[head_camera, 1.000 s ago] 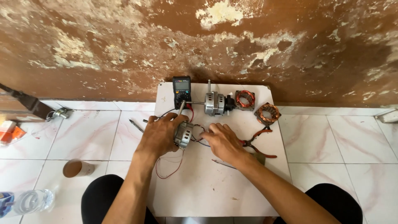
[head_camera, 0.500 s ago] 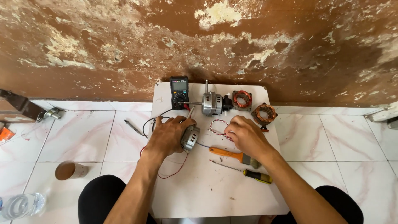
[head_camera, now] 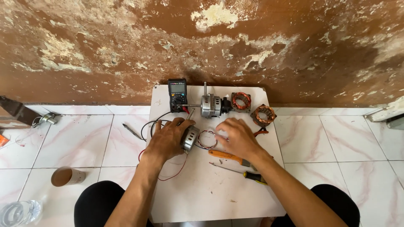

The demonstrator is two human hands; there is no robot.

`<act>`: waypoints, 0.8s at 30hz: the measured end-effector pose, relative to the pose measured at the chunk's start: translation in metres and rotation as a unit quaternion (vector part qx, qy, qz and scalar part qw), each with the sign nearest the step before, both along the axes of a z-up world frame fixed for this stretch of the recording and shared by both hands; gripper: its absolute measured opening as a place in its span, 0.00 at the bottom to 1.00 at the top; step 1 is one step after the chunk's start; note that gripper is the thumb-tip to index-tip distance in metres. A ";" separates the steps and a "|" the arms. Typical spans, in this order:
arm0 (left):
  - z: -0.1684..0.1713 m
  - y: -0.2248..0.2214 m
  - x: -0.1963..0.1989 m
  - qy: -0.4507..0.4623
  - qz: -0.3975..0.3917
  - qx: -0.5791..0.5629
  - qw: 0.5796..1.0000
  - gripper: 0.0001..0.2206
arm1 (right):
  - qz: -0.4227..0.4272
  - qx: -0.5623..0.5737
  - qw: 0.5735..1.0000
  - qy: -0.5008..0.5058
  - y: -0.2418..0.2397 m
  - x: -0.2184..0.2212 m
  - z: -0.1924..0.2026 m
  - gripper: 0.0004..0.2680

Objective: Preparing and organizing copper wire coils on a motor stator for repair or rewinding

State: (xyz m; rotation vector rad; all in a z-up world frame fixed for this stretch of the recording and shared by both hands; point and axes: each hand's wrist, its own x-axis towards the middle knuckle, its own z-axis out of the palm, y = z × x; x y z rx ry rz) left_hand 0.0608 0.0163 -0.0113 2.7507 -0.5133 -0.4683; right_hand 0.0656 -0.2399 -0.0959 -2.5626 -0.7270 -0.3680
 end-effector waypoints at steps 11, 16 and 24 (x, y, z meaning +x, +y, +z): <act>0.027 0.002 -0.018 0.038 0.027 -0.026 0.999 0.48 | -0.265 -0.107 0.927 0.243 -0.048 0.100 0.043 0.36; 0.036 0.011 -0.023 0.036 0.029 -0.046 0.998 0.43 | -0.249 -0.146 0.923 0.253 -0.086 0.139 0.002 0.34; 0.027 0.003 -0.028 -0.135 -0.010 -0.199 0.971 0.28 | -0.200 0.057 0.976 0.056 -0.096 0.072 0.054 0.28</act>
